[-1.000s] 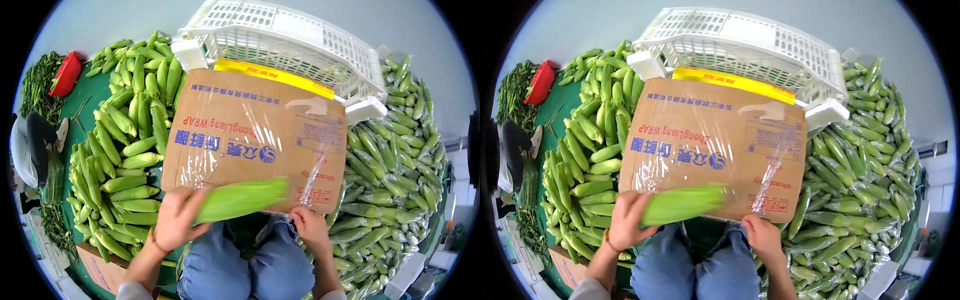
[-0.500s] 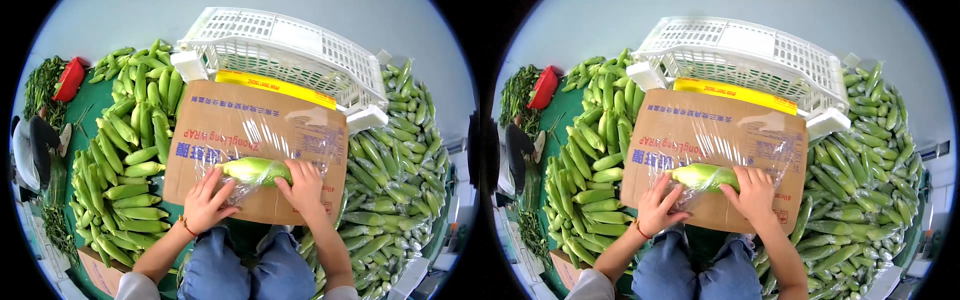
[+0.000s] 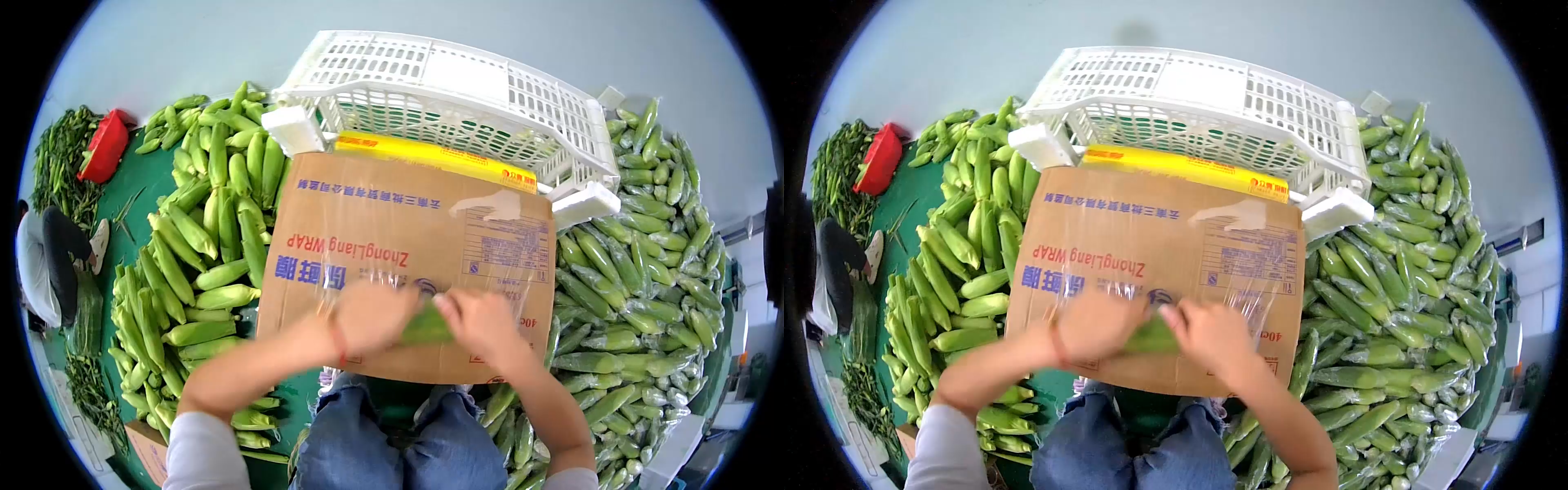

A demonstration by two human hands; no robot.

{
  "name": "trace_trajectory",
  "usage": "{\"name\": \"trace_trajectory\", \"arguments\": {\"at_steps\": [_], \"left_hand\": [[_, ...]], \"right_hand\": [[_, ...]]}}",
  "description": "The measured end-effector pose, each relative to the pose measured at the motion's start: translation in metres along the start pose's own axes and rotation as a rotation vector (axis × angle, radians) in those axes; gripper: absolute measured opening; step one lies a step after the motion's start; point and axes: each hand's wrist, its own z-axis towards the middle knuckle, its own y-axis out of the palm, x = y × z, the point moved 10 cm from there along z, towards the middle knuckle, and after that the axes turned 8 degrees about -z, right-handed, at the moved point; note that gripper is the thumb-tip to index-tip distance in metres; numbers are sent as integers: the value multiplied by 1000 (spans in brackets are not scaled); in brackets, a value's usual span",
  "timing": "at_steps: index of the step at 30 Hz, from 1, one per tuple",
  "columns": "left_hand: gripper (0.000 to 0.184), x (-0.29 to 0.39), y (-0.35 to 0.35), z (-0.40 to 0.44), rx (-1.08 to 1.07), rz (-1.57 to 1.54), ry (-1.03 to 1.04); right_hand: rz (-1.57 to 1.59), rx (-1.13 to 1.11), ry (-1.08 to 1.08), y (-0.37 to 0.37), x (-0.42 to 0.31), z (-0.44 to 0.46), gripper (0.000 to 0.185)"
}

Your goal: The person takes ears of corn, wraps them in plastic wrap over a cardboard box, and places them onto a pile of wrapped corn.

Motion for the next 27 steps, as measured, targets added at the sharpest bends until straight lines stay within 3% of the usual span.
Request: {"name": "trace_trajectory", "arguments": {"at_steps": [1, 2, 3, 4, 7, 9, 11, 12, 15, 18, 21, 25, 27], "left_hand": [[55, 5, 22, -27, 103, -74, 7], [71, 31, 14, -56, 282, 2, 129], [80, 32, 27, -67, 130, 2, 9], [79, 29, 21, -63, 178, 52, 1], [76, -8, -7, -25, 345, 140, -87], [73, -52, -29, 14, 435, 230, -145], [70, -73, -50, 49, 474, 313, -65], [70, -81, -51, 70, 385, 247, -9], [69, -96, -37, 112, 123, 113, 64], [69, -105, -41, 132, 26, 223, 35], [73, -102, -40, 126, -65, 193, -43], [75, -103, -42, 125, -62, 198, -49], [66, -94, -52, 116, -5, 44, 28]], "right_hand": [[19, -200, 60, 12, -5, -9, 43], [69, -262, 42, 21, -14, -16, 46], [121, -322, 26, 30, -22, -21, 49], [140, -423, 93, 29, -19, -21, 37], [85, 184, -30, -27, -19, -8, 41], [-84, 277, -217, -26, -34, -9, 50], [-214, 332, -361, -19, -51, 0, 59], [-247, 287, -367, -4, -39, 11, 76], [-223, 299, -333, -7, -22, 64, 75], [-153, 59, -290, 10, -13, 100, 65], [-105, -8, -354, -1, -40, 53, 56], [147, -569, -298, 19, -53, -24, 63], [333, -880, -185, 36, -60, -74, 70]]}}
